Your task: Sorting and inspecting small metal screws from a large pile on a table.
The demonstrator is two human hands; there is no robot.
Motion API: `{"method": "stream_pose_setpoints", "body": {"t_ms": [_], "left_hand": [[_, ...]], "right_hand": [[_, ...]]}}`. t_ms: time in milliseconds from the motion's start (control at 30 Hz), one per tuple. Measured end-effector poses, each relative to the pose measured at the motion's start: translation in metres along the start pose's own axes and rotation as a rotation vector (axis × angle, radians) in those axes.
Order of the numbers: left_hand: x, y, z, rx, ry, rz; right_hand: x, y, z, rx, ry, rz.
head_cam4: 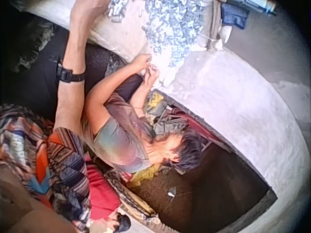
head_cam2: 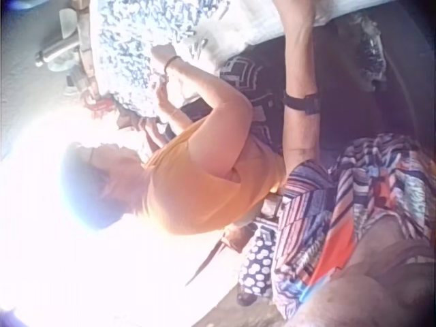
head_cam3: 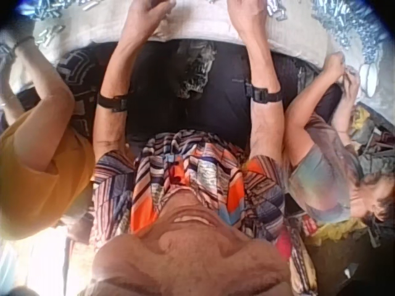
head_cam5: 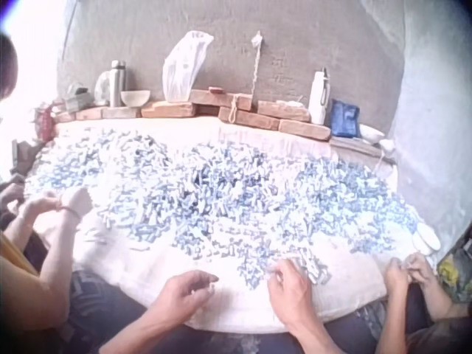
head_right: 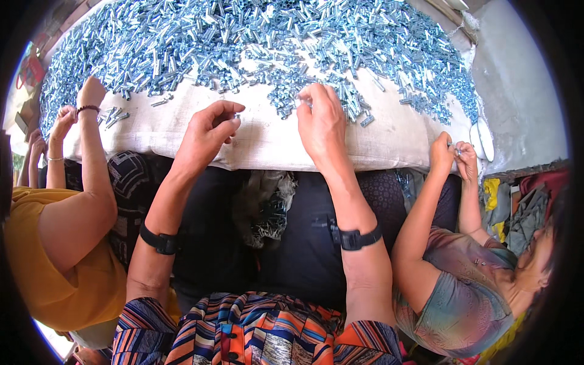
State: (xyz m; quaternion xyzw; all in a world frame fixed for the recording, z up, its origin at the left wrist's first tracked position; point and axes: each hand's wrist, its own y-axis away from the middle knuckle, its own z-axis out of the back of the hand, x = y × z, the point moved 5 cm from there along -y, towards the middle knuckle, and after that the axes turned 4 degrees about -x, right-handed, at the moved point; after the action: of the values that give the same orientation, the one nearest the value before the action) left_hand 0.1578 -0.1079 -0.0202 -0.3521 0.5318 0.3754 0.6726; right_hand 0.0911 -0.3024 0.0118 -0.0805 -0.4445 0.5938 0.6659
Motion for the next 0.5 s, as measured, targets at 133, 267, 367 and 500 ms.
{"method": "stream_pose_setpoints", "body": {"t_ms": [133, 267, 367, 500], "left_hand": [[-0.003, 0.025, -0.002, 0.066, 0.163, 0.141], [-0.005, 0.047, -0.016, 0.103, 0.491, 0.253], [-0.007, 0.057, -0.026, 0.134, 0.598, 0.295], [-0.009, 0.065, -0.031, 0.145, 0.625, 0.288]], "right_hand": [[0.015, 0.032, 0.005, 0.309, -0.839, -0.591], [0.027, 0.062, 0.01, 0.344, -0.996, -0.654], [0.034, 0.076, 0.015, 0.317, -1.02, -0.658], [0.038, 0.086, 0.013, 0.334, -1.043, -0.661]]}}
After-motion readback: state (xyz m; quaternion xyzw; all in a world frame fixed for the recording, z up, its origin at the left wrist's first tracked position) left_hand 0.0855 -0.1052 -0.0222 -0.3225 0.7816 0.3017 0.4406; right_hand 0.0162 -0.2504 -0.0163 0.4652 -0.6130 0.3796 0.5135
